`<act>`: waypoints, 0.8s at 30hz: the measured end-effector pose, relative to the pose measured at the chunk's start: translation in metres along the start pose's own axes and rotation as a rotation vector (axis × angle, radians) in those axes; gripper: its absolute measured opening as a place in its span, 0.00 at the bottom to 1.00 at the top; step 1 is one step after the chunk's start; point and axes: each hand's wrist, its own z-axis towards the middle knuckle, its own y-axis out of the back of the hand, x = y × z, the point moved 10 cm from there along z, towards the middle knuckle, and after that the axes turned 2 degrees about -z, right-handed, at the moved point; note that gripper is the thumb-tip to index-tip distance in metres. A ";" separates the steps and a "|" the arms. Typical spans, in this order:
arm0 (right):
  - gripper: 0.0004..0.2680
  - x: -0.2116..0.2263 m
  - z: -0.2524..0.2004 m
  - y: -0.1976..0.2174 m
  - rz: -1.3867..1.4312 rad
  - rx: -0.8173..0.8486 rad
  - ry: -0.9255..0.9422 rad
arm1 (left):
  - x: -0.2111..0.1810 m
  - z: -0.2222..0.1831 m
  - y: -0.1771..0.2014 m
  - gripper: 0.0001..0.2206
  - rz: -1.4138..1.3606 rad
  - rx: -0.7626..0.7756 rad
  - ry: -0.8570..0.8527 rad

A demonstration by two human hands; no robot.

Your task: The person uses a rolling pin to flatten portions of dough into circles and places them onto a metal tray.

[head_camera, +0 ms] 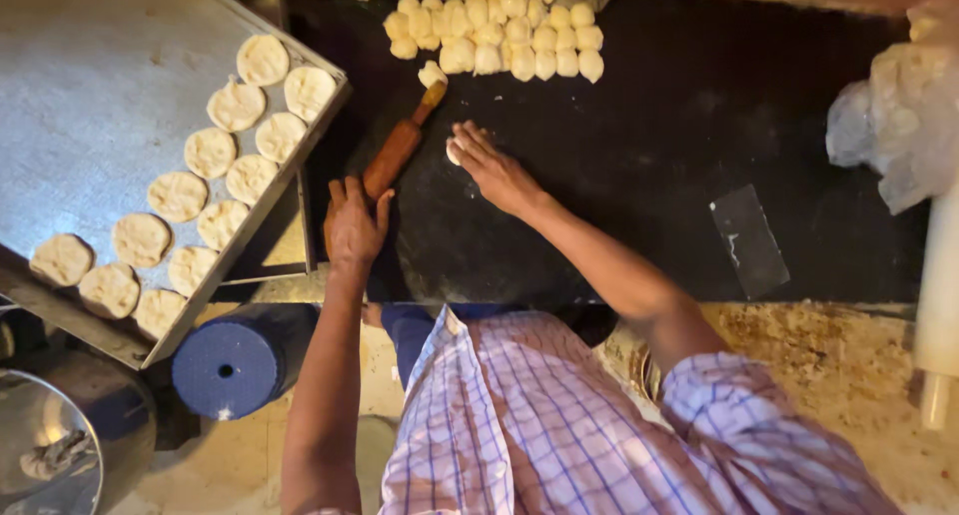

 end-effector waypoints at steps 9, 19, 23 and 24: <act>0.17 -0.068 0.029 -0.042 0.200 0.213 -0.586 | -0.006 0.000 0.002 0.27 0.060 0.017 0.041; 0.29 0.000 0.008 0.019 0.740 0.046 -0.182 | -0.010 -0.011 0.001 0.28 0.125 -0.032 -0.019; 0.33 0.037 -0.002 0.020 0.174 0.064 -0.107 | -0.015 0.013 0.008 0.28 0.141 -0.060 -0.028; 0.32 0.044 -0.009 0.024 0.073 0.026 -0.091 | -0.013 0.015 0.004 0.31 0.140 -0.004 0.003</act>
